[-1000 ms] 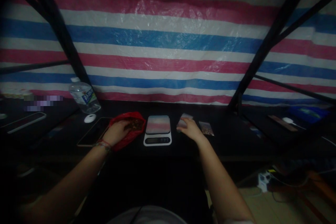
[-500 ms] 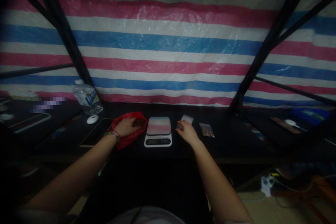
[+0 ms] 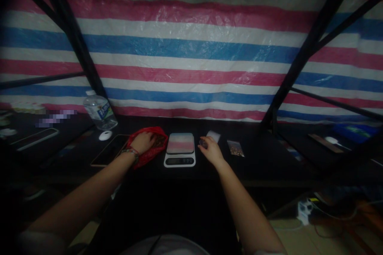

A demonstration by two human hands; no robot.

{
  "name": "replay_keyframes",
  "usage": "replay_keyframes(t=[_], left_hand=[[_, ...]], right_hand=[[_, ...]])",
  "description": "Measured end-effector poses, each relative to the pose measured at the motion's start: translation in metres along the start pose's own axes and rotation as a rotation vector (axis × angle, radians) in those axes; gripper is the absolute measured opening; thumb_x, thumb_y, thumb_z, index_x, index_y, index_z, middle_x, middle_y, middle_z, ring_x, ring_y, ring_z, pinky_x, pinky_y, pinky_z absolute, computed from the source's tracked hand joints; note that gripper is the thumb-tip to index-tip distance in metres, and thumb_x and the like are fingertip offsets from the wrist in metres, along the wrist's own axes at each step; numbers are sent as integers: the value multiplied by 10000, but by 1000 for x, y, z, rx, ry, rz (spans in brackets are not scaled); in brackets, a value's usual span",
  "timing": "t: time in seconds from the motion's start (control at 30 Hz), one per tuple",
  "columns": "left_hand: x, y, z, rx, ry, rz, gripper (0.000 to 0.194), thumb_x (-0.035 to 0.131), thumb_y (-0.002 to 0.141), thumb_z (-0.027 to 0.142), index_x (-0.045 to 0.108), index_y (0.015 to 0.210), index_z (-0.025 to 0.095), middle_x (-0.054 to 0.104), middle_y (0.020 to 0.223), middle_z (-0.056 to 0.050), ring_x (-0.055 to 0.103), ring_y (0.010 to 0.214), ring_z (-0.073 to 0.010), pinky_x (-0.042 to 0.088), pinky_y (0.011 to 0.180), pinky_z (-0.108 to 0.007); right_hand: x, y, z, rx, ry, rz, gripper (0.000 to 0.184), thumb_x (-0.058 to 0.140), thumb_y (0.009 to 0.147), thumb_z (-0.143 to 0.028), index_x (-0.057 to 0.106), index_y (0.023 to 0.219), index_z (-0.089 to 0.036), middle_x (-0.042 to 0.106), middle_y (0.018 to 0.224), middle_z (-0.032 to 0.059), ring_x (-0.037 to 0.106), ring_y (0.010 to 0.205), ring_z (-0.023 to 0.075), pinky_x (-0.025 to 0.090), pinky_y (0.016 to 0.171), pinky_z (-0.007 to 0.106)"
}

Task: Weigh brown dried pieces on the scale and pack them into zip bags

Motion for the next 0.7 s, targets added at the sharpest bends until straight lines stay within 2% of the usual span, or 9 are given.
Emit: replay_keyframes(t=[0.2,0.43,0.7], left_hand=[[-1,2,-3,-45,-4,-9,461,314,908,414,643,971,98,677,935,-163,634,864,-256,448,790,-338],[-15,4,-2,-86,0,-47,472,300,908,446,638,992,127,682,937,-145,643,855,-247,458,783,-331],[-19,7,-2,-72,13,-88,518,285,893,511,656,961,156,689,935,-140,648,840,-243,462,769,-326]], right_hand=[[-1,0,0,-3,4,21,391,623,778,-309,591,1150,-192,605,1057,79,586,971,182,466,893,326],[4,0,7,-25,5,30,404,631,771,-304,583,1158,-198,606,1054,79,586,982,188,465,904,344],[8,-1,10,-41,11,35,421,632,767,-310,570,1172,-213,611,1075,79,594,992,194,469,909,363]])
Point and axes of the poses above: each hand's wrist, its own y-axis towards the middle knuckle, its own x-axis out of the palm, z = x × y, the point moved 2 cm from there along y, towards the middle knuckle
